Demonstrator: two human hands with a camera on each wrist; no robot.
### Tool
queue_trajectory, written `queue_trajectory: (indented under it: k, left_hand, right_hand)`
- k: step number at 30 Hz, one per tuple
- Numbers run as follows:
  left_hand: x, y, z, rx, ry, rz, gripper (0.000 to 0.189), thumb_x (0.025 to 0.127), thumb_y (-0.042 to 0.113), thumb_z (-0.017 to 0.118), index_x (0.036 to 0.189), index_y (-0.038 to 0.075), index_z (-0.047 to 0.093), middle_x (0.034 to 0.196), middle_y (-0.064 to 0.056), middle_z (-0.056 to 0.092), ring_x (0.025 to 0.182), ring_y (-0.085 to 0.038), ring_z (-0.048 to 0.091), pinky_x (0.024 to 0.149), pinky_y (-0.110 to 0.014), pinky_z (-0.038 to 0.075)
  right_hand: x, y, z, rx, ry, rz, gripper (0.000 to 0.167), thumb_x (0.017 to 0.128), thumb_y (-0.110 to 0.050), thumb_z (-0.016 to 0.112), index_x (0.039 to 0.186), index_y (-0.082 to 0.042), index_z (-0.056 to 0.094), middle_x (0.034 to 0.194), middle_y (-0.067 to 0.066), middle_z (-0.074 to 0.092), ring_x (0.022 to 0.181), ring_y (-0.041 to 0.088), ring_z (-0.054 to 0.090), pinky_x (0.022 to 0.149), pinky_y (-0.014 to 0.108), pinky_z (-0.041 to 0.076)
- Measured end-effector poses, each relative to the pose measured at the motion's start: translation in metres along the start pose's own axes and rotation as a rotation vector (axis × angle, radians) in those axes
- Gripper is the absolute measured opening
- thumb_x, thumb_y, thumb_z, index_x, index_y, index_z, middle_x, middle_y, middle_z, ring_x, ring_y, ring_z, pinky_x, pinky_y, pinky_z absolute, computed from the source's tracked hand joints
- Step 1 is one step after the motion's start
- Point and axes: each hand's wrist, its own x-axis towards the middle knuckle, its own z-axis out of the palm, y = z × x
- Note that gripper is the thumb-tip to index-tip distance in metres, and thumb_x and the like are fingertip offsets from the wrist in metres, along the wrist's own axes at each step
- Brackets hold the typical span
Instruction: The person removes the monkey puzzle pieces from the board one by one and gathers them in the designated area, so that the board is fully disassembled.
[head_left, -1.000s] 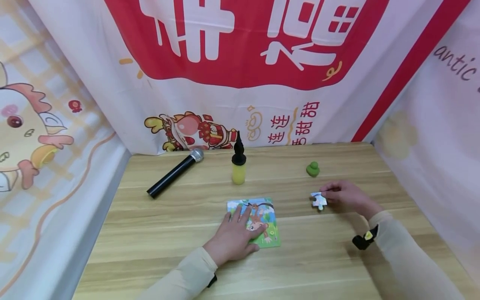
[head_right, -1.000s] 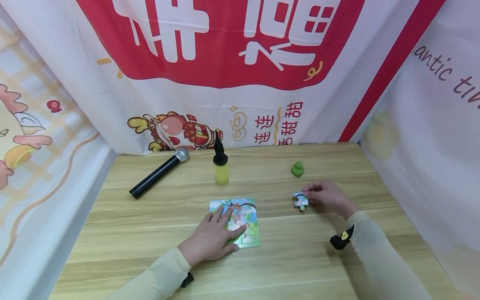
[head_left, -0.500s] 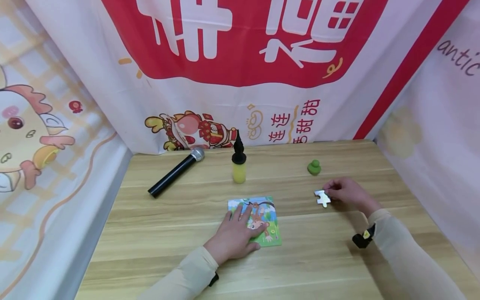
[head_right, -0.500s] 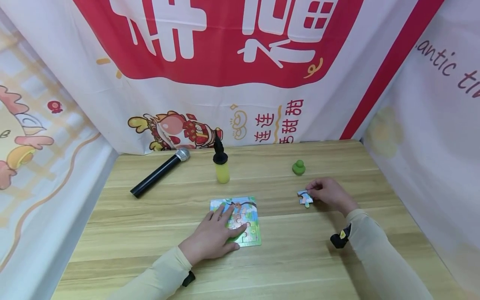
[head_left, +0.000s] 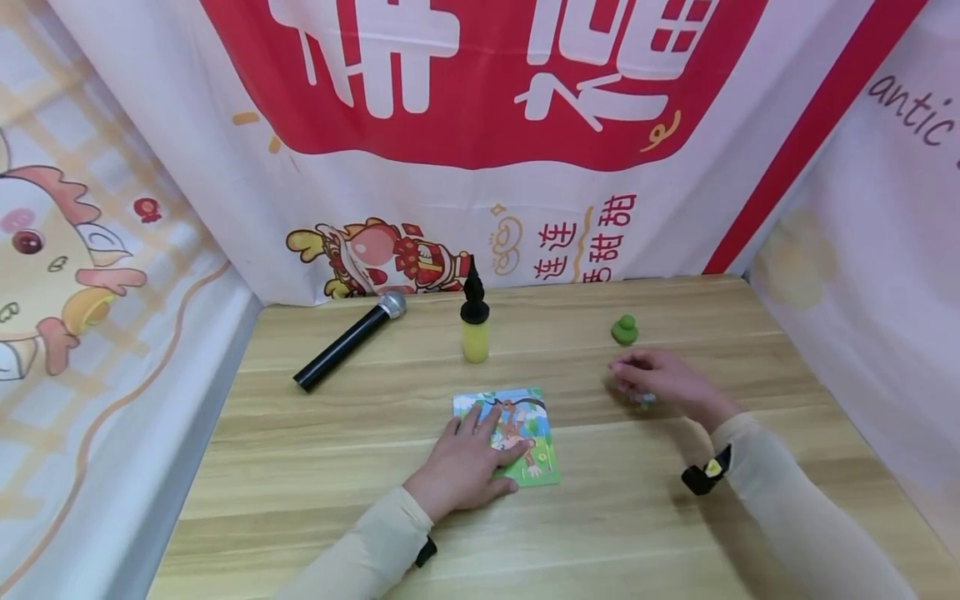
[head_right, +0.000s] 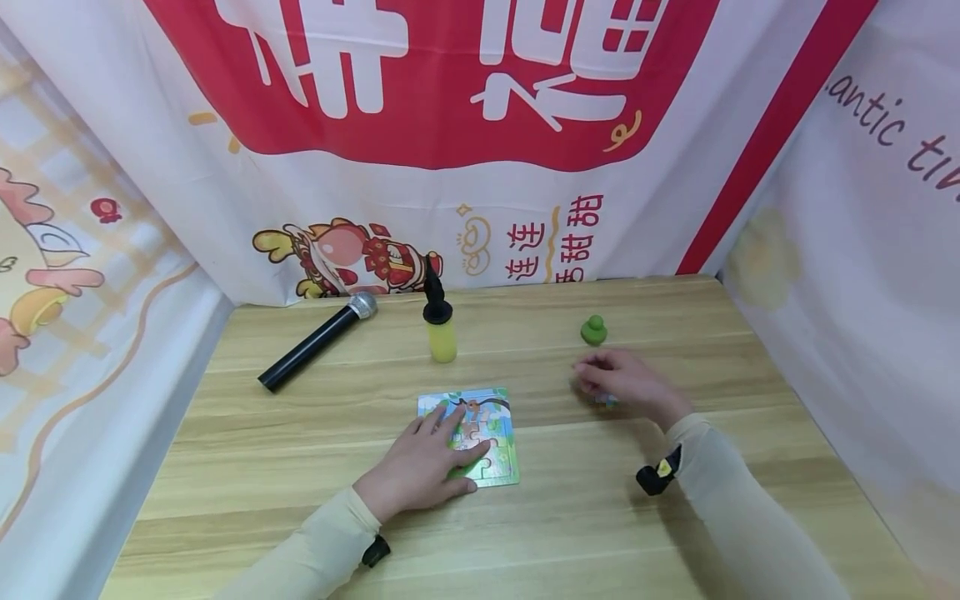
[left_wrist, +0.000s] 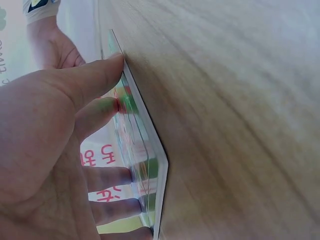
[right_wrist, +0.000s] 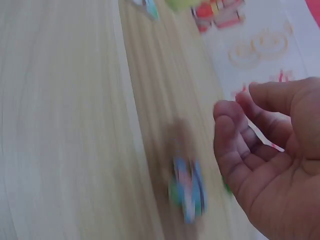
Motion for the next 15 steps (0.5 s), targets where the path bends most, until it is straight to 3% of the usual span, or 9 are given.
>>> queue_trajectory:
  k: [4, 9, 15]
  left_hand:
    - [-0.004, -0.005, 0.003, -0.038, -0.007, -0.01, 0.062, 0.097, 0.064, 0.052, 0.154, 0.043, 0.041, 0.166, -0.017, 0.02, 0.148, -0.047, 0.021, 0.111, -0.065, 0.03]
    - [-0.011, -0.012, 0.006, -0.075, 0.012, -0.016, 0.06, 0.1, 0.062, 0.049, 0.155, 0.039, 0.04, 0.166, -0.018, 0.017, 0.149, -0.046, 0.013, 0.117, -0.063, 0.019]
    - [-0.023, -0.018, 0.001, -0.067, 0.034, -0.043, 0.058, 0.1, 0.062, 0.048, 0.152, 0.036, 0.047, 0.163, -0.022, 0.026, 0.146, -0.049, 0.022, 0.117, -0.061, 0.02]
  right_hand:
    - [0.01, -0.026, 0.039, -0.05, -0.082, -0.073, 0.044, 0.103, -0.042, 0.059, 0.131, -0.008, 0.065, 0.112, 0.01, 0.068, 0.101, 0.026, 0.064, 0.09, 0.046, 0.054]
    - [0.024, -0.053, 0.087, -0.186, -0.159, -0.25, 0.033, 0.104, -0.032, 0.059, 0.127, -0.011, 0.069, 0.11, 0.001, 0.069, 0.097, 0.019, 0.063, 0.083, 0.039, 0.054]
    - [0.042, -0.071, 0.121, -0.345, -0.126, -0.346, 0.025, 0.102, -0.019, 0.064, 0.123, -0.009, 0.071, 0.102, -0.006, 0.068, 0.09, 0.01, 0.062, 0.081, 0.034, 0.054]
